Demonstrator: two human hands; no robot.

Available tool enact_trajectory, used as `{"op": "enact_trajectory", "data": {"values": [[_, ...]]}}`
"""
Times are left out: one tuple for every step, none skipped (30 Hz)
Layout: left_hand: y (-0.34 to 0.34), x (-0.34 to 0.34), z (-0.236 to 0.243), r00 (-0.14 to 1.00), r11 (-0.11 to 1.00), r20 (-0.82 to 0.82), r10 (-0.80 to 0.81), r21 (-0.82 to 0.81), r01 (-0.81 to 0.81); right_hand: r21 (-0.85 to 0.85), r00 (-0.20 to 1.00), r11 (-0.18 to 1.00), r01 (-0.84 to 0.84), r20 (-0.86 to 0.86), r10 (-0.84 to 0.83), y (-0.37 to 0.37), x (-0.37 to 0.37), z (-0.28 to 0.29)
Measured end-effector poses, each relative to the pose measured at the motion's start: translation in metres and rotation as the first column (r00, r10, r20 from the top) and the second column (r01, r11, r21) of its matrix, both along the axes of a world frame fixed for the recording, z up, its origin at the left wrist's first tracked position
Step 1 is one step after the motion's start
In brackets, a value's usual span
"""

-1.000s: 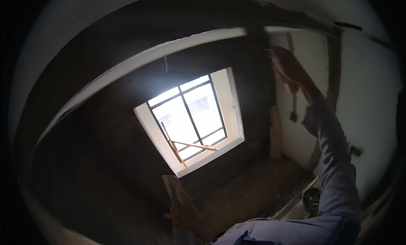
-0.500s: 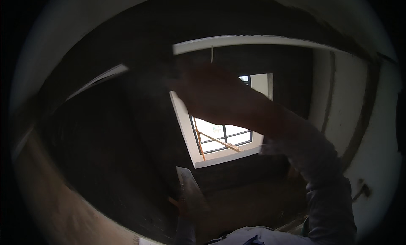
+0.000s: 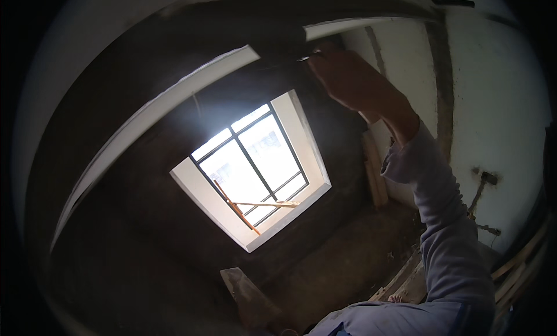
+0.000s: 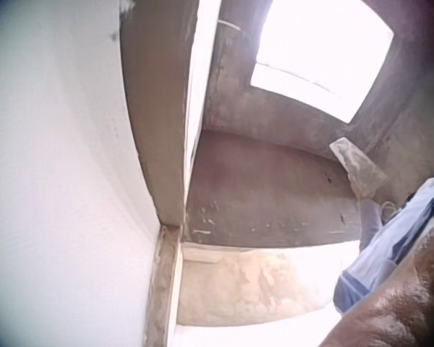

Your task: The person applies plaster to the upper beam and wall using a trowel, taking more plaster from a hawk as needed.

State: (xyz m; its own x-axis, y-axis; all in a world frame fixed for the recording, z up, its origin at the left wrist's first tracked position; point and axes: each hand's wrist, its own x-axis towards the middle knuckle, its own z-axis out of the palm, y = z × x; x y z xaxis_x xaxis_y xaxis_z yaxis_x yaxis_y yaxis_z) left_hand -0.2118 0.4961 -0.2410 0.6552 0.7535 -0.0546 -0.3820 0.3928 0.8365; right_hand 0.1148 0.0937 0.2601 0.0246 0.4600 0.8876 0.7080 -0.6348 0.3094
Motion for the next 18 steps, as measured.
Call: {"op": "enact_trajectory", "data": {"values": [[-0.005,0.006,0.005,1.0,1.0,0.0,-0.005,-0.002,0.005,0.021,0.997,0.999,0.047,0.059,-0.048,-0.019,0.019,-0.003],[-0.006,0.013,0.009,1.0,1.0,0.001,-0.013,-0.01,0.013,0.039,0.989,0.995,0.091,0.115,-0.095,-0.032,0.038,-0.008],[-0.01,0.023,0.013,1.0,1.0,0.004,-0.024,-0.013,0.024,0.088,0.997,0.993,0.073,0.008,-0.074,-0.052,0.055,-0.014],[-0.015,0.036,0.018,0.999,0.999,0.012,-0.042,-0.015,0.042,0.144,0.994,0.988,0.064,-0.094,-0.05,-0.066,0.071,-0.018],[-0.024,0.041,0.021,0.999,0.999,0.011,-0.04,-0.032,0.04,0.238,0.934,0.971,0.007,-0.349,0.079,-0.083,0.09,-0.025],[-0.033,0.053,0.023,0.998,0.998,0.019,-0.053,-0.038,0.053,0.343,0.796,0.939,-0.02,-0.563,0.223,-0.099,0.106,-0.032],[-0.042,0.06,0.028,0.998,0.996,0.021,-0.065,-0.053,0.066,0.461,0.714,0.887,0.016,-0.627,0.312,-0.115,0.115,-0.043],[-0.053,0.067,0.027,0.996,0.994,0.02,-0.081,-0.073,0.083,0.554,0.619,0.829,0.076,-0.678,0.397,-0.126,0.118,-0.057],[-0.062,0.076,0.027,0.995,0.992,0.025,-0.094,-0.083,0.096,0.632,0.519,0.76,0.151,-0.705,0.483,-0.136,0.121,-0.072],[-0.074,0.087,0.027,0.993,0.988,0.027,-0.114,-0.103,0.116,0.686,0.316,0.707,0.171,-0.718,0.621,-0.147,0.127,-0.097],[-0.086,0.096,0.026,0.99,0.982,0.023,-0.142,-0.125,0.143,0.723,0.098,0.651,0.232,-0.683,0.724,-0.155,0.122,-0.127],[-0.095,0.106,0.028,0.985,0.974,0.023,-0.171,-0.148,0.173,0.773,0.036,0.588,0.238,-0.612,0.79,-0.146,0.111,-0.158],[-0.104,0.131,0.032,0.969,0.955,0.034,-0.245,-0.162,0.247,0.85,-0.128,0.428,0.307,-0.409,0.904,-0.147,0.095,-0.186],[-0.115,0.146,0.034,0.958,0.941,0.056,-0.281,-0.181,0.287,0.867,-0.279,0.284,0.411,-0.177,0.944,-0.137,0.081,-0.212],[-0.127,0.16,0.038,0.943,0.92,0.092,-0.321,-0.206,0.334,0.869,-0.447,0.243,0.43,-0.029,0.894,-0.135,0.074,-0.246],[-0.138,0.173,0.04,0.928,0.901,0.124,-0.35,-0.226,0.37,0.853,-0.595,0.231,0.467,0.11,0.796,-0.131,0.069,-0.281],[-0.148,0.184,0.043,0.912,0.879,0.164,-0.376,-0.25,0.407,0.887,-0.767,0.253,0.385,0.155,0.623,-0.129,0.067,-0.31],[-0.159,0.198,0.046,0.892,0.849,0.204,-0.404,-0.278,0.448,0.886,-0.815,0.237,0.398,0.223,0.534,-0.129,0.067,-0.333]]}}
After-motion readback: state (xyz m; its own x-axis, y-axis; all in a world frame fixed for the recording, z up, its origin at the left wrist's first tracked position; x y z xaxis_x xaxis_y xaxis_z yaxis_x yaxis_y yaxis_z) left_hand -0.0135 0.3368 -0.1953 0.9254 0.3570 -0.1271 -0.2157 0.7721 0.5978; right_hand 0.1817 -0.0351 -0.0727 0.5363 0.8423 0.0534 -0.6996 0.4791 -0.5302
